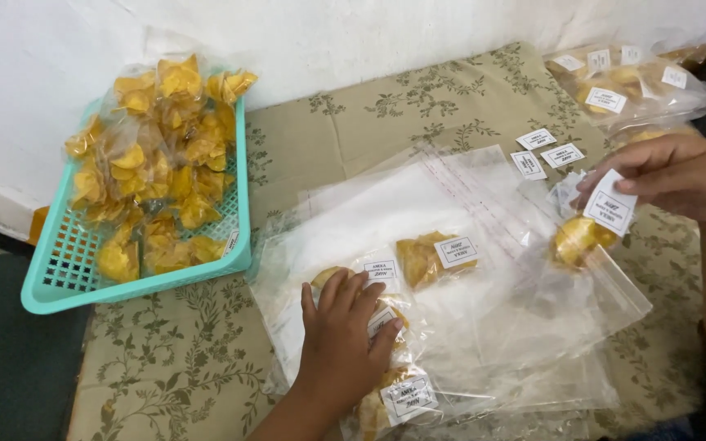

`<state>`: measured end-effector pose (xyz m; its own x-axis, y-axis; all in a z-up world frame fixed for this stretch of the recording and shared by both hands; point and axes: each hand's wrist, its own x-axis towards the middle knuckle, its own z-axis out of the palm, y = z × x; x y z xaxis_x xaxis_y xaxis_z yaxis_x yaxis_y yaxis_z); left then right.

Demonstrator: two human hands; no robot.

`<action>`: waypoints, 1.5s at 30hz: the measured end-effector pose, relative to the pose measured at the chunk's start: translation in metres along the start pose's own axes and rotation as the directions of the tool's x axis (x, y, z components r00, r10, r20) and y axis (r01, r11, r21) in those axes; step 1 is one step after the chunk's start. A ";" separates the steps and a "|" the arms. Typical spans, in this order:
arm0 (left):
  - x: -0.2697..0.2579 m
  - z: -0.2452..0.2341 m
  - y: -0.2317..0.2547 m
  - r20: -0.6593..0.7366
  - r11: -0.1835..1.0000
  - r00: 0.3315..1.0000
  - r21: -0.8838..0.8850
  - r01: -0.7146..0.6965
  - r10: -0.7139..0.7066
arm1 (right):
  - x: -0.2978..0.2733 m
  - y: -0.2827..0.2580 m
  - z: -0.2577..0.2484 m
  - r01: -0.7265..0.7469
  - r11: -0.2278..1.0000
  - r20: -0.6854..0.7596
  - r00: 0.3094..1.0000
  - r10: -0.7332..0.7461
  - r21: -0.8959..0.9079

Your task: Labeling individual snack packets and placing them into larger plastic bags for secondary packaging.

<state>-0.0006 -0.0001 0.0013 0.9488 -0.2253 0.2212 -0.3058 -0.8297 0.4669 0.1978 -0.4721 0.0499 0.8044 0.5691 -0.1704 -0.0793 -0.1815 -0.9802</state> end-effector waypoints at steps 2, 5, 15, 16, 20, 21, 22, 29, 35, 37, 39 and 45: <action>0.000 0.000 0.000 0.011 1.000 1.000 -0.003 0.007 -0.007 | 0.005 0.013 -0.005 0.007 0.995 0.049 0.999 -0.012 0.100; 0.000 0.000 0.000 0.021 1.000 1.000 -0.006 0.016 -0.016 | 0.017 0.042 -0.017 -0.078 0.980 0.082 0.995 0.063 0.185; 0.000 -0.001 0.001 0.022 1.000 1.000 -0.002 0.007 -0.007 | 0.068 0.005 0.117 0.880 0.442 0.769 0.402 -0.497 -0.175; 0.000 0.000 0.001 0.020 1.000 1.000 -0.001 0.010 -0.010 | 0.063 0.001 0.126 0.881 0.441 0.770 0.399 -0.497 -0.172; 0.000 -0.001 0.001 0.013 1.000 1.000 0.005 0.007 -0.007 | 0.048 -0.018 0.155 -0.575 0.816 0.115 0.809 0.577 -0.054; 0.000 -0.001 0.001 0.020 1.000 1.000 0.007 0.006 -0.006 | 0.045 -0.023 0.161 -0.653 0.697 -0.029 0.736 0.677 -0.295; 0.001 -0.001 0.001 0.021 1.000 1.000 0.006 0.007 -0.007 | 0.050 -0.006 0.149 -0.654 0.696 -0.028 0.735 0.678 -0.296; 0.001 -0.001 0.002 0.039 1.000 0.999 -0.002 0.028 -0.028 | 0.053 0.047 0.131 -0.760 0.640 0.185 0.649 0.738 0.113; 0.000 -0.004 0.002 0.029 0.999 0.999 -0.021 0.029 -0.029 | 0.065 0.012 0.152 -0.611 0.785 0.273 0.741 0.614 -0.106; -0.001 -0.006 0.003 0.024 0.999 0.999 -0.045 0.030 -0.029 | 0.065 0.010 0.149 -0.570 0.805 0.304 0.747 0.591 -0.163; -0.002 -0.008 0.005 -0.053 0.998 0.998 -0.051 -0.038 0.036 | 0.061 0.002 0.149 -0.446 0.781 0.251 0.773 0.582 -0.438; -0.005 -0.022 0.018 -0.018 0.931 0.937 -0.104 -0.349 0.349 | 0.051 0.023 0.074 -0.263 0.964 0.005 0.965 0.264 -0.028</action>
<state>-0.0127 -0.0020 0.0273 0.7809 -0.4917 0.3854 -0.6241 -0.6412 0.4465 0.1930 -0.3876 0.0115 0.7524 0.5049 -0.4231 -0.2716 -0.3475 -0.8975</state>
